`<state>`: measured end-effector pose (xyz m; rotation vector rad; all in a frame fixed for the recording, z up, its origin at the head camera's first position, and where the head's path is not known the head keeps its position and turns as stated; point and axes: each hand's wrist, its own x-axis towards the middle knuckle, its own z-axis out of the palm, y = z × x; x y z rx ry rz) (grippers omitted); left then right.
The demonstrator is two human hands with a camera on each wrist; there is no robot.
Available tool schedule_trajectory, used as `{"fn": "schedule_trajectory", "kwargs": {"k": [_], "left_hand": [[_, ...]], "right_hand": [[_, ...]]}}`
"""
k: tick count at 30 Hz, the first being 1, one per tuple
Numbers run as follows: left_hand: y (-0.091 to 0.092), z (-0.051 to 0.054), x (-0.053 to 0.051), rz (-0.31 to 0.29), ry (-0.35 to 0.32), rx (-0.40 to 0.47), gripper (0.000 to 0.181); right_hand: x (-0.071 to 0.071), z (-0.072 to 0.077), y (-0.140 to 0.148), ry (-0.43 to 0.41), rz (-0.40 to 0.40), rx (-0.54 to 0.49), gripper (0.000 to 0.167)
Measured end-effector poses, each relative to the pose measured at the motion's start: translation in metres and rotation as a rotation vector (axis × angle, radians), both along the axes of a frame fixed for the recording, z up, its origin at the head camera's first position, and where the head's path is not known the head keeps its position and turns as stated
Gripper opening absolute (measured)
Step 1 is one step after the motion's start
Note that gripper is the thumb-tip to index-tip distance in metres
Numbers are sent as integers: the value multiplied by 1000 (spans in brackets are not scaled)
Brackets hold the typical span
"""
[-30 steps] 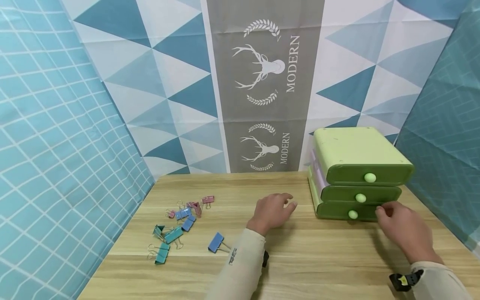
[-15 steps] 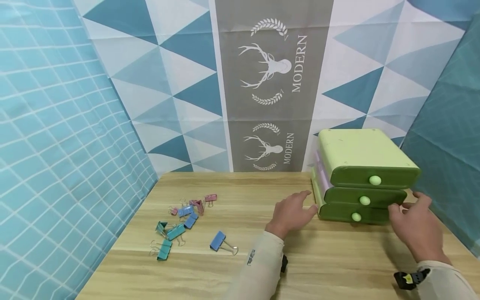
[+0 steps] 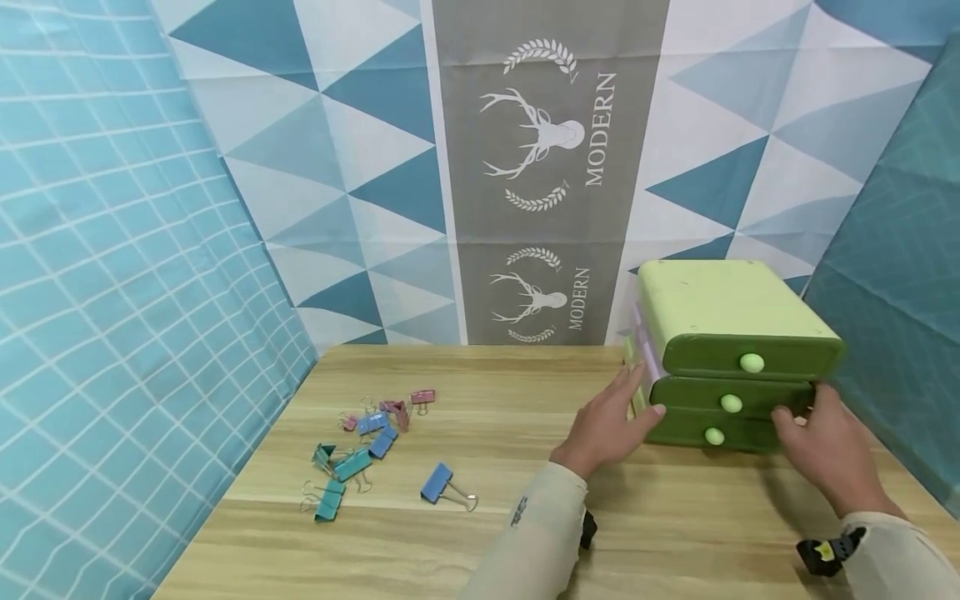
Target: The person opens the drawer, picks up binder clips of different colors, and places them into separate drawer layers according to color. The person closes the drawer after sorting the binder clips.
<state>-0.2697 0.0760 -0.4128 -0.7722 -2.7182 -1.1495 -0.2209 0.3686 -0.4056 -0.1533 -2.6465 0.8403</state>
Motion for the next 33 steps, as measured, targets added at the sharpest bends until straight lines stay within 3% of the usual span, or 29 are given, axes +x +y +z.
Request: {"fn": "schedule_trajectory", "kwargs": {"k": [8,14,18,29,33], "left_hand": [[-1,0,1,-89,-46,32,74],[1,0,1,-134,-44,64,80],[6,-1,0,-164,-38,86,82],[1,2,10,-138,-108,64,97],[-4,2,12,-135,-104,43,97]], "right_hand": [[-2,-2,-5,15,9,36,62],[-2,-1,-5,65,21,68,56],[1,-3,-5,67,19,74,62],[2,-6,-24,73,-13,81,67],[4,-7,-28,71,-18,84,67]]}}
